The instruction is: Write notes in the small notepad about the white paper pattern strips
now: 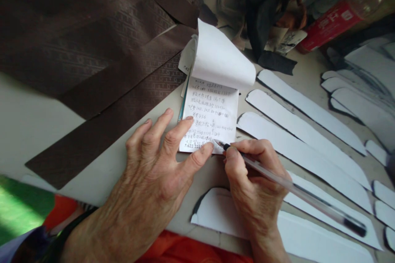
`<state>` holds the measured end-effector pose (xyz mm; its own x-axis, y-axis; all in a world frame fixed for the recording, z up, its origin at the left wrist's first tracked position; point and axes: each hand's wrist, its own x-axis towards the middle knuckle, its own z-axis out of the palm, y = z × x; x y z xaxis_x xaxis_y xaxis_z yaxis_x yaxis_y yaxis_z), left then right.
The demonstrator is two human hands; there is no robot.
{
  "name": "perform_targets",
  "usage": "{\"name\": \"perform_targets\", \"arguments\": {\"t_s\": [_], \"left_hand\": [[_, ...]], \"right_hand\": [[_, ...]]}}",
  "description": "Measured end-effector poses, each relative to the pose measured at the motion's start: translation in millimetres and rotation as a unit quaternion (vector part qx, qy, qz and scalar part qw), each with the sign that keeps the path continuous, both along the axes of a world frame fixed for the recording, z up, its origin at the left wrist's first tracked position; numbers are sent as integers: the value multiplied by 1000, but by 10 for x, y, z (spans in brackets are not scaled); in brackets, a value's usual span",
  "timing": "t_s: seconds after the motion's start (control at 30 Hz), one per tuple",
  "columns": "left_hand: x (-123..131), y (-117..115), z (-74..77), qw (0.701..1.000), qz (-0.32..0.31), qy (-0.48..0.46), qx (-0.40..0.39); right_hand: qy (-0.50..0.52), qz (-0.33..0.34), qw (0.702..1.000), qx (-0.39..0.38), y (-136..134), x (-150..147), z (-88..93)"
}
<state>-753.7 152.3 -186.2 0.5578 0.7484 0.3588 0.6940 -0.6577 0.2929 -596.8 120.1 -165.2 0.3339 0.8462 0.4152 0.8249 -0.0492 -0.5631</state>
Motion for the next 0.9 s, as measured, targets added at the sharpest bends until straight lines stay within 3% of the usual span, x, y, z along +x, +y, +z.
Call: {"name": "perform_targets", "arguments": {"t_s": [0.9], "left_hand": [[-12, -8, -1, 1000, 2, 5, -7]], "right_hand": [[4, 6, 1000, 2, 7, -1, -17]]}}
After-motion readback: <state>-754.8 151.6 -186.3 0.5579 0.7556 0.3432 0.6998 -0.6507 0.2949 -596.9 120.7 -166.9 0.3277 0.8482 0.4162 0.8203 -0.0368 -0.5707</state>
